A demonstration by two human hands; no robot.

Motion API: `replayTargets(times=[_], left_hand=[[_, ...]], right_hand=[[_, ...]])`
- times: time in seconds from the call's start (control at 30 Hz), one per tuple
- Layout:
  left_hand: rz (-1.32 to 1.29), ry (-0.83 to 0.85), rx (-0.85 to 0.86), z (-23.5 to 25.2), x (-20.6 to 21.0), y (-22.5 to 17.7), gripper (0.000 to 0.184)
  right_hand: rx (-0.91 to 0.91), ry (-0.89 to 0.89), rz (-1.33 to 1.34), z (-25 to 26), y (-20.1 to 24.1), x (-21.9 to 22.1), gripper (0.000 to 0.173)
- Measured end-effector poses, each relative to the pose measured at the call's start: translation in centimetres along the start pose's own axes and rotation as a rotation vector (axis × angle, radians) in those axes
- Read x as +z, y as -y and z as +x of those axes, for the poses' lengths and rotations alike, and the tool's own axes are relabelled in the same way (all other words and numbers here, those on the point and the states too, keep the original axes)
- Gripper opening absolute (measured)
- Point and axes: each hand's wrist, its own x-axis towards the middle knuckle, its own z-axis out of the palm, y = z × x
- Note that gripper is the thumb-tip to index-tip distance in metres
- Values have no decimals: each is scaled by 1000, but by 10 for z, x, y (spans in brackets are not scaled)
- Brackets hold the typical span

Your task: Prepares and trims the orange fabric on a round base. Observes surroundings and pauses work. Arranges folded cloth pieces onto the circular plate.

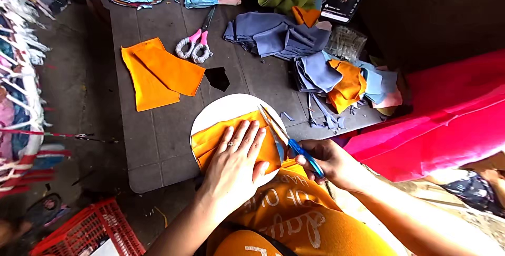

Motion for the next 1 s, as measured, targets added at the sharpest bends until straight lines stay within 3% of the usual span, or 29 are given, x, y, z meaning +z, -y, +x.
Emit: replayTargets(times=[0.17,0.27,0.37,0.43,0.6,0.73,0.83,0.9,1.0], left_hand=[[17,-12,-4,1,0,-2,58],[23,5,-16,1,-1,-3,58],[31,22,-32,3,-1,-4,58],[22,35,-49,6,-2,-5,57],[23,68,-63,9,-7,-6,58],[2,90,-72,9,-9,-7,58],[-8,82,-80,11,-11,-6,58],[-12,88,-85,14,-14,-6,58],[-25,98,-108,21,-22,-6,57]], right_hand=[[-24,146,94,-13,-8,-13,48],[32,179,96,-18,-14,-19,40],[28,-8,68,-20,-16,-22,26],[-32,-33,-19,-23,-16,-22,25],[-24,270,-129,-24,-18,-31,26],[-69,340,-11,-25,-20,-42,30],[-55,329,31,-22,-22,-51,36],[16,282,47,-17,-22,-56,27],[-11,9,37,-18,-12,-57,20]])
